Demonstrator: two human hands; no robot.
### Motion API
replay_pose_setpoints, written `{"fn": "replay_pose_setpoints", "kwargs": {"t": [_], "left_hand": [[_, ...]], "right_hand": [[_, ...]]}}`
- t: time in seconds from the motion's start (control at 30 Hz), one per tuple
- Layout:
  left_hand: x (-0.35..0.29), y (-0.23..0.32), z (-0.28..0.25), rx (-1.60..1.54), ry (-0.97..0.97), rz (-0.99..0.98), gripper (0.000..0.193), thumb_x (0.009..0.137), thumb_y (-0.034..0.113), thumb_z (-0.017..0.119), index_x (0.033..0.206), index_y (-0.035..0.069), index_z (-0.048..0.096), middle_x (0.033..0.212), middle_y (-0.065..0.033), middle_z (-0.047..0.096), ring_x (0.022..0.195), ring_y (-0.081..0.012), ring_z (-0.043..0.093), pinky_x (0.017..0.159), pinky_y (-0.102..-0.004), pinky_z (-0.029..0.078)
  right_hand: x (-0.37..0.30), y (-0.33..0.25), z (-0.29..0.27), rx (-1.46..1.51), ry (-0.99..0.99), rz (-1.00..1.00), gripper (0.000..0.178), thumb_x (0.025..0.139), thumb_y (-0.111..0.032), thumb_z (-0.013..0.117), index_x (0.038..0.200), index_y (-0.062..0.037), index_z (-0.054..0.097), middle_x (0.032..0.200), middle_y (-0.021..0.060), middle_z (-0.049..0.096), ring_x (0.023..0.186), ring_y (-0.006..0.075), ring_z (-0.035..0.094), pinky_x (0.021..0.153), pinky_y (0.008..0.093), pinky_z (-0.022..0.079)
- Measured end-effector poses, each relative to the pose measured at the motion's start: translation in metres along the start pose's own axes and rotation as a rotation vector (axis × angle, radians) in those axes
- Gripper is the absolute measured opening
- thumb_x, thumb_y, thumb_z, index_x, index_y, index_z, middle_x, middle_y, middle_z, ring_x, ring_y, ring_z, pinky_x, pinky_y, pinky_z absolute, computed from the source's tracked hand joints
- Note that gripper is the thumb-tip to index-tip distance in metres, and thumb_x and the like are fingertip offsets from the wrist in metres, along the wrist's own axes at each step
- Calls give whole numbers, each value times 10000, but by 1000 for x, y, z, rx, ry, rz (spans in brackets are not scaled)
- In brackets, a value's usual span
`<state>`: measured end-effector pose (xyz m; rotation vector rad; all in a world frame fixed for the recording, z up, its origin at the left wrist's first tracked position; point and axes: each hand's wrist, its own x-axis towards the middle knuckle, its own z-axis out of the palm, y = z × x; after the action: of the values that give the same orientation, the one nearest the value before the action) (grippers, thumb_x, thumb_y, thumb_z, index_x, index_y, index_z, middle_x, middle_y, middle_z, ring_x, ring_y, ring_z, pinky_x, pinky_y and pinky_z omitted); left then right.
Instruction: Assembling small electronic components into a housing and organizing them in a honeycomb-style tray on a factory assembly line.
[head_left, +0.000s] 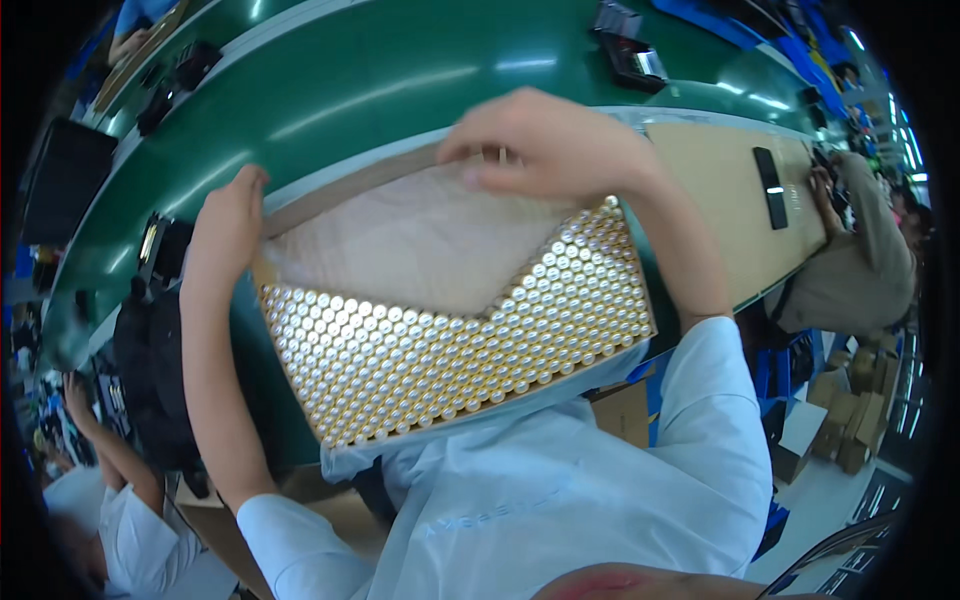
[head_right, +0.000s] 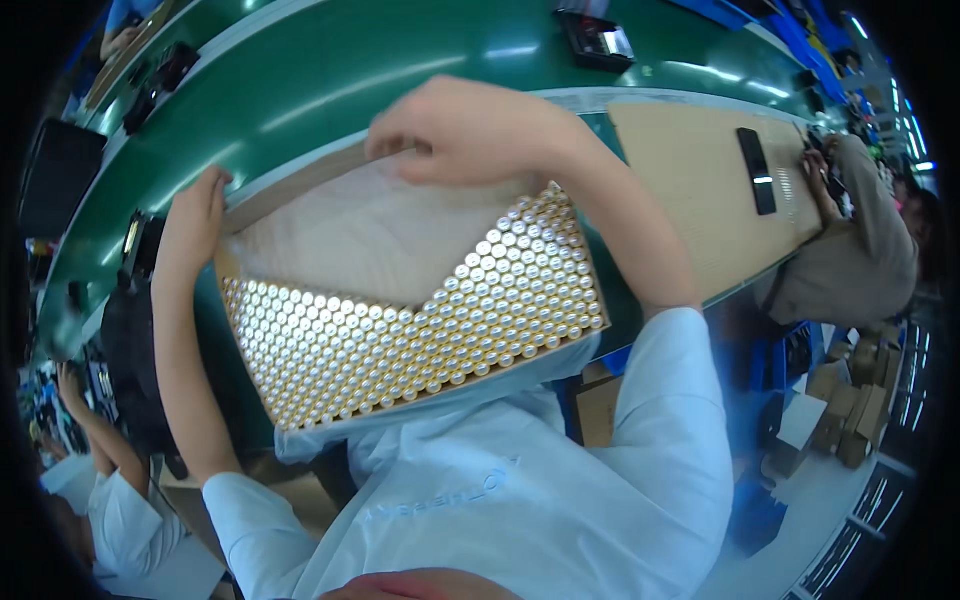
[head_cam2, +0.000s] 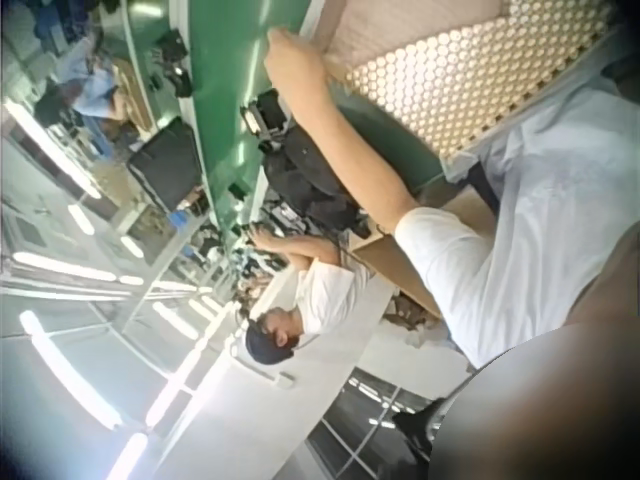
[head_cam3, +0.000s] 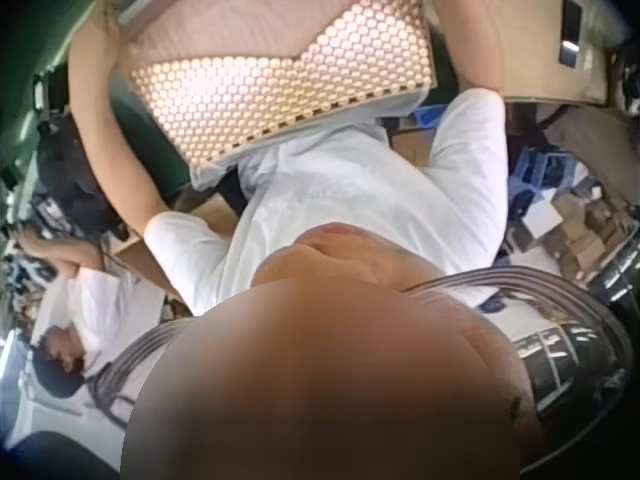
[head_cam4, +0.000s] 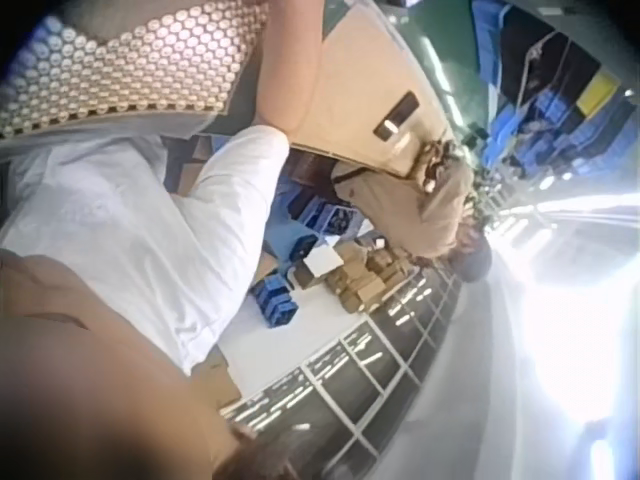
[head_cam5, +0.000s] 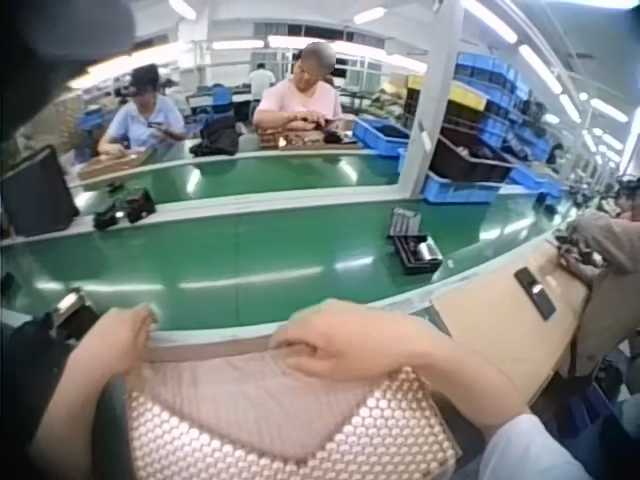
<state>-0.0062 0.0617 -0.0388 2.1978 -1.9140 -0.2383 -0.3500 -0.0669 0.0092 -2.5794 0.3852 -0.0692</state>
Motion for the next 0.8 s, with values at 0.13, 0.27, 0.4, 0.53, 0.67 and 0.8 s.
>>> {"fn": "replay_pose_setpoints", "kwargs": {"t": [0.13,0.27,0.4,0.53,0.67,0.8], "left_hand": [[-1,9,-3,-21,9,12,223,996,141,460,1077,-2,611,956,-189,702,823,-383,648,769,-461,497],[-1,13,-3,-25,4,-6,213,994,124,463,1079,-5,610,939,-182,693,799,-358,638,758,-444,494],[3,11,-2,14,-4,-23,226,992,140,455,1100,6,602,950,-201,718,841,-419,673,773,-492,508],[3,10,0,-1,16,-3,206,994,109,460,1085,-13,599,880,-189,680,751,-360,623,733,-452,483],[0,10,-2,-8,22,-6,214,992,115,460,1088,-12,602,891,-199,690,763,-387,634,740,-470,487],[0,14,-2,22,31,-55,236,985,136,459,1091,-10,610,927,-223,706,809,-440,651,759,-502,493]], "right_hand": [[-9,51,-14,-390,515,135,301,880,-129,668,1162,-24,680,1125,127,692,909,294,650,844,378,532],[-22,105,-14,-759,701,402,288,864,-110,659,1140,-30,688,1107,122,690,920,307,652,851,385,536],[-27,142,-10,-834,541,735,275,834,-104,653,1099,-39,689,1025,122,707,951,349,663,853,420,543],[-26,144,-15,-418,464,555,257,806,-62,650,1060,-43,686,996,118,701,907,346,661,824,409,544],[-24,138,-20,-449,431,408,234,831,-64,646,1059,-49,696,1054,104,695,902,302,652,828,384,538],[-26,130,-19,-535,566,430,218,817,-100,666,1028,-48,690,964,124,700,882,334,661,803,406,542]]}}
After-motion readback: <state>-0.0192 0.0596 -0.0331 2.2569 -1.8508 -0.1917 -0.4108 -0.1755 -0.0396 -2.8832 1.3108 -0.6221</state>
